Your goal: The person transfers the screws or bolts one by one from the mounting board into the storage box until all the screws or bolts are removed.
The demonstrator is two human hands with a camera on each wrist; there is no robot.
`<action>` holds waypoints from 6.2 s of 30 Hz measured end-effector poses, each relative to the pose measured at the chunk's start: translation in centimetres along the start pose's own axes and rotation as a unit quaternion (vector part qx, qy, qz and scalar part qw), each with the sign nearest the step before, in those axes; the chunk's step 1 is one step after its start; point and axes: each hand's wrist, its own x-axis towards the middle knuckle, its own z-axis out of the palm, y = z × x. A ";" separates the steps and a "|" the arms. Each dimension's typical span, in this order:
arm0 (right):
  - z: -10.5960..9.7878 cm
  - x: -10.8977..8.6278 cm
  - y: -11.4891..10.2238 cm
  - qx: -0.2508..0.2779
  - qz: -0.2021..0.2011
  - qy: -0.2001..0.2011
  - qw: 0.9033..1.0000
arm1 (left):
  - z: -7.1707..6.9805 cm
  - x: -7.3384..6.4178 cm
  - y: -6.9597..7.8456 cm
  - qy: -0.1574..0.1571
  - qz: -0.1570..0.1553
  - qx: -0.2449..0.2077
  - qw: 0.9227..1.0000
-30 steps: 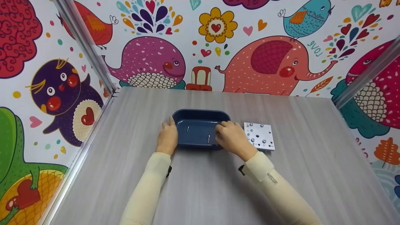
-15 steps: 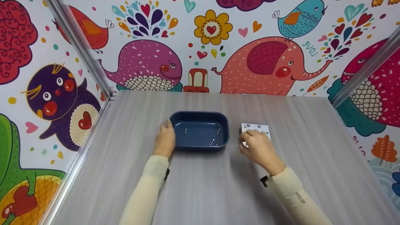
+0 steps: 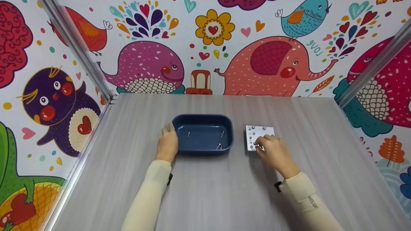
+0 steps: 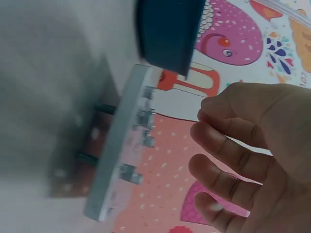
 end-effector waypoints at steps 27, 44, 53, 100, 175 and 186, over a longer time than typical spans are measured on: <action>3.1 0.1 0.6 -0.040 0.020 -0.024 0.999 | 0.0 -0.1 0.2 0.009 0.006 0.003 1.000; 1.7 1.3 -0.2 -0.031 0.001 -0.004 1.000 | -0.2 0.1 0.1 -0.007 -0.007 0.005 1.000; 1.1 3.1 -1.3 -0.037 -0.020 0.005 0.999 | -0.1 0.0 0.1 0.005 -0.001 0.005 1.000; 8.6 10.4 -11.6 0.021 -0.098 -0.079 0.992 | 0.1 0.0 0.1 0.018 -0.002 -0.005 1.000; 3.6 4.5 3.8 -0.032 0.051 -0.051 0.997 | -0.1 -0.1 0.1 0.021 0.004 -0.003 1.000; 3.4 4.5 3.6 -0.035 0.061 -0.062 0.996 | 0.0 -0.1 0.2 0.014 0.003 0.003 1.000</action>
